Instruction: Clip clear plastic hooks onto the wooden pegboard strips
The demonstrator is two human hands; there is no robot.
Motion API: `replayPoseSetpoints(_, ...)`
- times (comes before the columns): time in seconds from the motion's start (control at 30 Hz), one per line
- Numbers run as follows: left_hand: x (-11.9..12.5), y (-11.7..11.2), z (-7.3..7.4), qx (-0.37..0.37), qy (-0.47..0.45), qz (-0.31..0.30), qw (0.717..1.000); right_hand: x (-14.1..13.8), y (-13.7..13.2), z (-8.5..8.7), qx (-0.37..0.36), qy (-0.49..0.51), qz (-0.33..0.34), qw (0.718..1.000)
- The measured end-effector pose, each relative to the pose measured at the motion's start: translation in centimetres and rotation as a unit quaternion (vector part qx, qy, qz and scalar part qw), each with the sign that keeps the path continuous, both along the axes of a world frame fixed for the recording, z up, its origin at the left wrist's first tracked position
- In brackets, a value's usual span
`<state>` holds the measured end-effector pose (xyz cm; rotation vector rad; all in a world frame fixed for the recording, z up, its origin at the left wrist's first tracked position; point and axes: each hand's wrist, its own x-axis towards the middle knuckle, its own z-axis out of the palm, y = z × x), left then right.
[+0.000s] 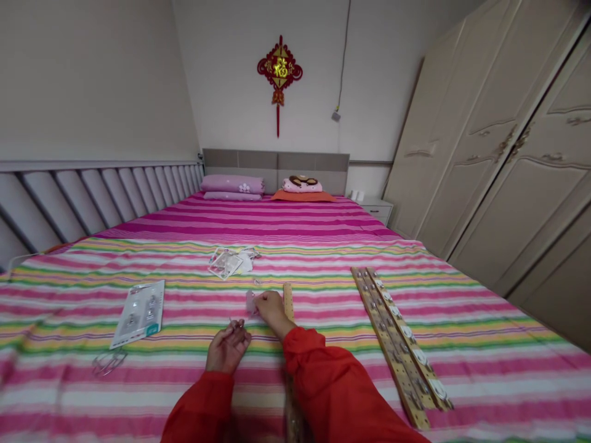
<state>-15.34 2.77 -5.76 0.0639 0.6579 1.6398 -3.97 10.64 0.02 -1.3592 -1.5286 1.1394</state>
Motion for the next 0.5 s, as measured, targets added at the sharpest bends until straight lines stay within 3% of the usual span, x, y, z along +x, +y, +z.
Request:
replayPoseSetpoints(0.1, 0.0, 0.1, -0.3, 0.024, 0.001, -0.002, 1.0, 0.0, -0.5, 0.2, -0.027, 0.039, 0.047, 0.998)
replayPoseSetpoints(0.23, 0.0, 0.3, -0.7, 0.034, -0.001, -0.002, 0.999, 0.8, -1.5, 1.0, -0.041, 0.082, 0.061, 0.994)
replayPoseSetpoints(0.5, 0.6, -0.6, 0.3, 0.023, -0.007, 0.024, 0.999, 5.6, -4.7, 2.0, -0.031, 0.143, 0.094, 0.985)
